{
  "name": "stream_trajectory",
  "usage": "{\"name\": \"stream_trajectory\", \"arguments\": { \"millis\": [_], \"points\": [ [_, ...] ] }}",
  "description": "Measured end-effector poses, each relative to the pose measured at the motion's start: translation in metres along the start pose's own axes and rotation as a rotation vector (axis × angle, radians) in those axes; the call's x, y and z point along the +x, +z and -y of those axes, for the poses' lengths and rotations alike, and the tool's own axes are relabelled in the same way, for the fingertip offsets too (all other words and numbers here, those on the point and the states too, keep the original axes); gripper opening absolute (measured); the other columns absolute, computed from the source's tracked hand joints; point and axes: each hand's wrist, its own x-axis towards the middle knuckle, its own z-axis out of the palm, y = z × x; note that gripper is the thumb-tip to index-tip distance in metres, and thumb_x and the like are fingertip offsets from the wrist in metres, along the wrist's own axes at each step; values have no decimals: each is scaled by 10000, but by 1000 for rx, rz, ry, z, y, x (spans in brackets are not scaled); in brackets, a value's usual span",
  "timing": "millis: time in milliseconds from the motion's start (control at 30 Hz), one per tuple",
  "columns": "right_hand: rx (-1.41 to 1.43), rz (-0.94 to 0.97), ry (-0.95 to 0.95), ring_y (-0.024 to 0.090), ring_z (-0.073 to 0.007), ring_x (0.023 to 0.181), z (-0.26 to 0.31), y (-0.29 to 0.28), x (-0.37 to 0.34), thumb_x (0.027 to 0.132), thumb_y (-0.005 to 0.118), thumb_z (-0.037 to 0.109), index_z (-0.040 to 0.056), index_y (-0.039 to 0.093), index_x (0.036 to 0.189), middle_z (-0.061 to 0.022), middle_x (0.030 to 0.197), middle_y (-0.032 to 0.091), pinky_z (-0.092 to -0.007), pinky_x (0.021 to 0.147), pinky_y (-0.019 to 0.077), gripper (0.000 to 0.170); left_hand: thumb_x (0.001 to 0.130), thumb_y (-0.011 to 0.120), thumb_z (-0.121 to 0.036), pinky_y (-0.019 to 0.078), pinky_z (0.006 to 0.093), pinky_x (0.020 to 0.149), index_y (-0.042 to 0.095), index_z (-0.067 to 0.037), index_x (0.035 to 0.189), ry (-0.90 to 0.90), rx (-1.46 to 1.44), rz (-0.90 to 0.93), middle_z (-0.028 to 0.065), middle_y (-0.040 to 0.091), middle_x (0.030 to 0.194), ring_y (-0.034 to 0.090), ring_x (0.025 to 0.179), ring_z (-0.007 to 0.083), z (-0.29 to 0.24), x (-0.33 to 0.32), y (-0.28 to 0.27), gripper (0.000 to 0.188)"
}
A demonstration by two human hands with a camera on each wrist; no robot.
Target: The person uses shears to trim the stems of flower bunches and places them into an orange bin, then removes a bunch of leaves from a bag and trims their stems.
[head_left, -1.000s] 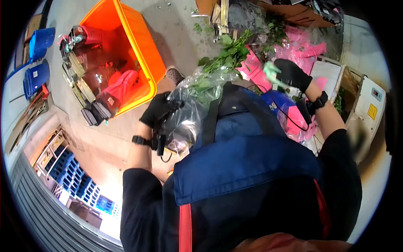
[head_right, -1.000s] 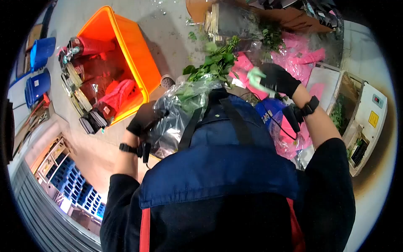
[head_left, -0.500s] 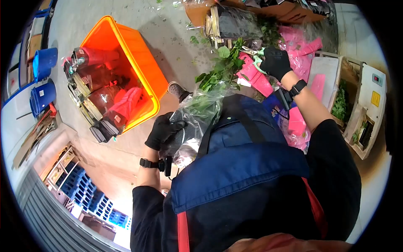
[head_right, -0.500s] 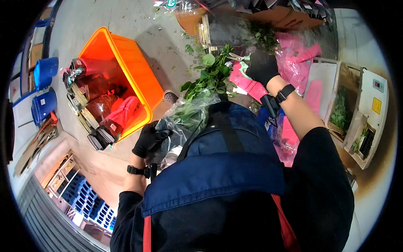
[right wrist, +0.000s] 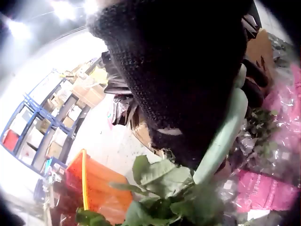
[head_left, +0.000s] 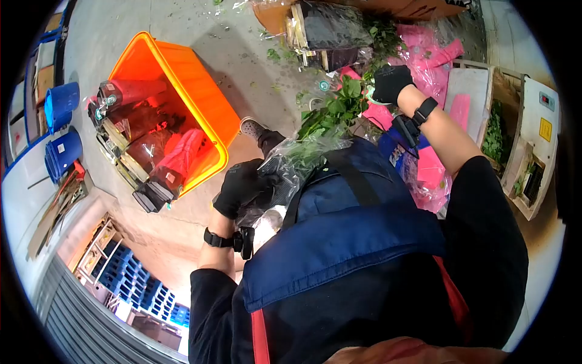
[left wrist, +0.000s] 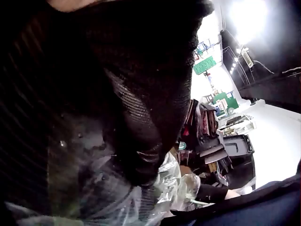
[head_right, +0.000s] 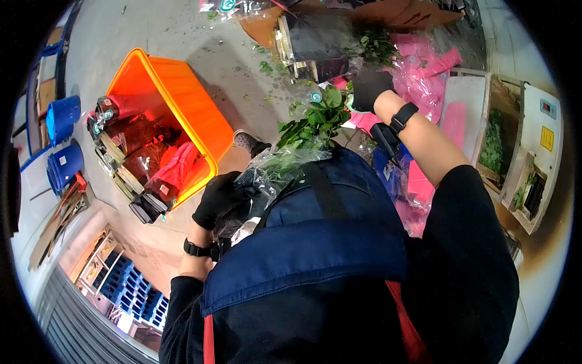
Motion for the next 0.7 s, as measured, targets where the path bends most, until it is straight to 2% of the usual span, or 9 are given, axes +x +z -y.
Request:
{"name": "stream_trajectory", "arguments": {
  "millis": [100, 133, 200, 233, 300, 400, 433, 633, 700],
  "points": [
    [7, -71, -37, 665, -316, 836, -18, 45, 11, 674, 625, 421, 110, 706, 883, -129, 901, 684, -434, 699, 530, 384, 734, 695, -430, 490, 419, 642, 667, -71, 891, 97, 201, 4, 175, 647, 772, 625, 735, 358, 9, 12, 4, 393],
    [-22, 21, 1, 663, -301, 856, -19, 51, 9, 682, 637, 434, 111, 702, 891, -119, 933, 681, -432, 715, 528, 391, 733, 689, -430, 489, 422, 634, 663, -73, 875, 77, 188, 42, 172, 645, 761, 625, 727, 356, 7, 15, 5, 384],
    [85, 37, -45, 661, -291, 871, -29, 102, 16, 683, 649, 468, 99, 696, 899, -125, 926, 678, -437, 736, 525, 430, 731, 677, -428, 487, 426, 619, 657, -78, 842, 33, 167, 129, 165, 641, 739, 625, 712, 353, 0, 19, 4, 368],
    [127, 54, -58, 661, -291, 871, -28, 110, 13, 685, 644, 480, 96, 695, 899, -127, 920, 678, -439, 739, 524, 443, 729, 676, -427, 485, 425, 612, 653, -81, 831, 74, 198, 134, 161, 635, 724, 623, 703, 352, -1, 21, 5, 361],
    [136, 129, -46, 658, -307, 896, -18, 122, 8, 699, 625, 450, 83, 694, 927, -150, 957, 676, -435, 764, 522, 438, 724, 674, -425, 480, 425, 596, 644, -87, 808, 161, 254, 148, 153, 623, 693, 618, 683, 350, -5, 21, 12, 349],
    [189, 279, -18, 656, -301, 950, -4, 137, 10, 735, 592, 396, 99, 700, 977, -143, 1003, 678, -432, 787, 520, 398, 726, 678, -406, 471, 415, 571, 638, -114, 797, 167, 250, 135, 135, 608, 660, 611, 658, 339, -3, 27, 21, 303],
    [184, 282, -14, 656, -300, 949, -2, 143, 10, 736, 593, 391, 99, 700, 976, -141, 1003, 678, -430, 786, 520, 393, 729, 679, -402, 470, 412, 571, 639, -118, 797, 174, 223, 114, 133, 608, 658, 611, 657, 336, -2, 28, 23, 295],
    [218, 265, 5, 661, -298, 931, -7, 158, -7, 743, 575, 411, 101, 708, 942, -144, 980, 681, -446, 765, 520, 392, 753, 678, -371, 477, 392, 589, 655, -118, 840, 64, 307, 264, 127, 625, 690, 623, 678, 322, -8, 40, 24, 269],
    [218, 254, -7, 668, -306, 890, -4, 163, -10, 729, 569, 383, 93, 712, 898, -147, 921, 688, -467, 744, 520, 365, 755, 680, -372, 480, 387, 594, 662, -117, 866, 39, 274, 299, 127, 632, 706, 626, 686, 322, -15, 45, 23, 278]
  ]
}}
